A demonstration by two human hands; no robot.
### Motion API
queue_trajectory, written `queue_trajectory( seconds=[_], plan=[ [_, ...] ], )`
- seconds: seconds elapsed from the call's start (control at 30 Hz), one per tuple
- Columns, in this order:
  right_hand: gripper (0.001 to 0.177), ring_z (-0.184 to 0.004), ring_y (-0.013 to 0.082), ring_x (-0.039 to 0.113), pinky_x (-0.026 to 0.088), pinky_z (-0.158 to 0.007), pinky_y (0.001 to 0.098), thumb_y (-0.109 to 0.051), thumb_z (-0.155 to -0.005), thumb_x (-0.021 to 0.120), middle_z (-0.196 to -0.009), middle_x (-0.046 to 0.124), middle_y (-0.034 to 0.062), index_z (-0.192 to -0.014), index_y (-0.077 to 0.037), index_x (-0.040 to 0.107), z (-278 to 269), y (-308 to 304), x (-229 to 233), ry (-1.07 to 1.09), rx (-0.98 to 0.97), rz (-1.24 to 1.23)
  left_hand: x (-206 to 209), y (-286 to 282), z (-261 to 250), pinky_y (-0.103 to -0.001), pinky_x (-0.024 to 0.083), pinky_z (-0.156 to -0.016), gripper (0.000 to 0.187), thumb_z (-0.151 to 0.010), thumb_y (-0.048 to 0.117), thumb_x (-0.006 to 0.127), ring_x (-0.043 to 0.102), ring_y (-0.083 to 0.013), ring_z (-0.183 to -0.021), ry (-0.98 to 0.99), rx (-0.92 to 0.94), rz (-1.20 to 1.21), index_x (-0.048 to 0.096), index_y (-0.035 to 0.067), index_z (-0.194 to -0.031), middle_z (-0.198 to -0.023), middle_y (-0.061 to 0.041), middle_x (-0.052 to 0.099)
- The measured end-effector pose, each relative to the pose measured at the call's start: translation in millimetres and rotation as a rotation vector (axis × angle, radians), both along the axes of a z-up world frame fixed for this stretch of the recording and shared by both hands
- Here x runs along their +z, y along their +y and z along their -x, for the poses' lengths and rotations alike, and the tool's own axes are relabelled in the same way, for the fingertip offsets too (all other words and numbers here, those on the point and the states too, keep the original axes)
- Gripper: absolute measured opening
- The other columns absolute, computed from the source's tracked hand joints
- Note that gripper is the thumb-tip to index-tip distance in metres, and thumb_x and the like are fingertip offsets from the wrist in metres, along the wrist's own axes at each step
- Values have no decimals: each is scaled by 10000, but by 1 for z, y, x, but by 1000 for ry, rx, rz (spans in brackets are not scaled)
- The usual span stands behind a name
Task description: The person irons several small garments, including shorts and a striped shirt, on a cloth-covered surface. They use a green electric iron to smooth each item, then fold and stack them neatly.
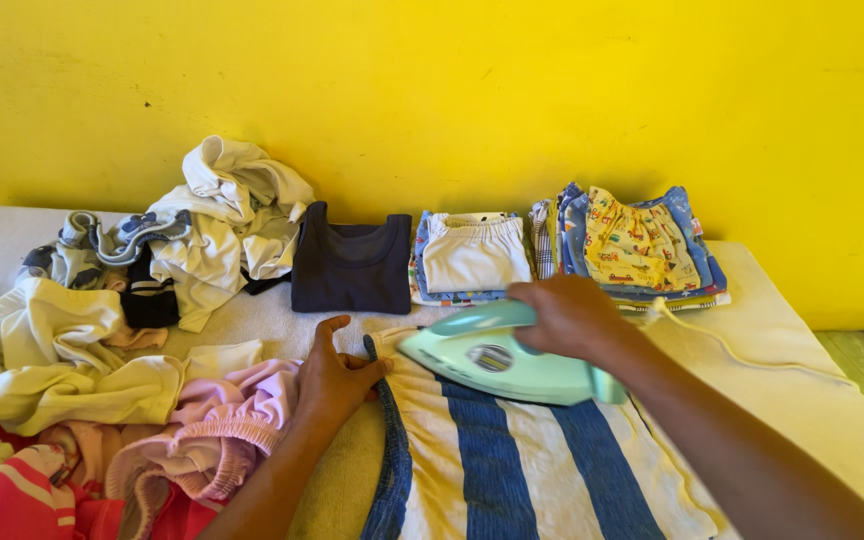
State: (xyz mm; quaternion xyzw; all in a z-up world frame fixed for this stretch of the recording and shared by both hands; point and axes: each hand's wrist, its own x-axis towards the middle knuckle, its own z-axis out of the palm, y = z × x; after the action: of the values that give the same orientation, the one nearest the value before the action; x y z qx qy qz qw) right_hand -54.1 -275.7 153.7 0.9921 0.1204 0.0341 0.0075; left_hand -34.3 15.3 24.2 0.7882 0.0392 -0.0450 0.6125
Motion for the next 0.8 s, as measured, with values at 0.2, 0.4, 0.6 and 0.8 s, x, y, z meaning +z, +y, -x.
queue_trajectory(
  seconds=[0.2,0.4,0.6,0.8],
  plan=[
    [481,-844,369,724,565,-801,505,-290,-705,748,-925,740,190,-1167,-157,717,-8,5,0,53,77,-10,-5,-2,1,-323,589,-549,906,-719,168,881,706,-173,-620,-20,7,26,373,100,-1467,-785,-124,768],
    [530,-857,355,731,568,-814,477,-318,-679,779,-922,745,187,-1178,-150,720,28,-102,7,138,-84,8,-1,9,14,-304,588,-590,1051,-771,201,853,713,-174,-627,-11,-183,-64,181,155,-1578,-763,-128,766],
    [353,-780,307,748,570,-764,459,-354,-684,764,-820,771,118,-997,-190,761,36,-77,14,168,-59,8,5,7,27,-308,571,-548,1021,-750,139,837,691,-172,-572,44,-206,-94,229,180,-1568,-732,-115,755],
    [387,-777,344,732,569,-758,492,-306,-686,761,-849,755,150,-1053,-181,752,17,7,3,69,98,-38,8,5,31,-322,548,-503,994,-730,101,859,661,-178,-531,114,-118,-14,282,150,-1538,-718,-134,740]
  ],
)
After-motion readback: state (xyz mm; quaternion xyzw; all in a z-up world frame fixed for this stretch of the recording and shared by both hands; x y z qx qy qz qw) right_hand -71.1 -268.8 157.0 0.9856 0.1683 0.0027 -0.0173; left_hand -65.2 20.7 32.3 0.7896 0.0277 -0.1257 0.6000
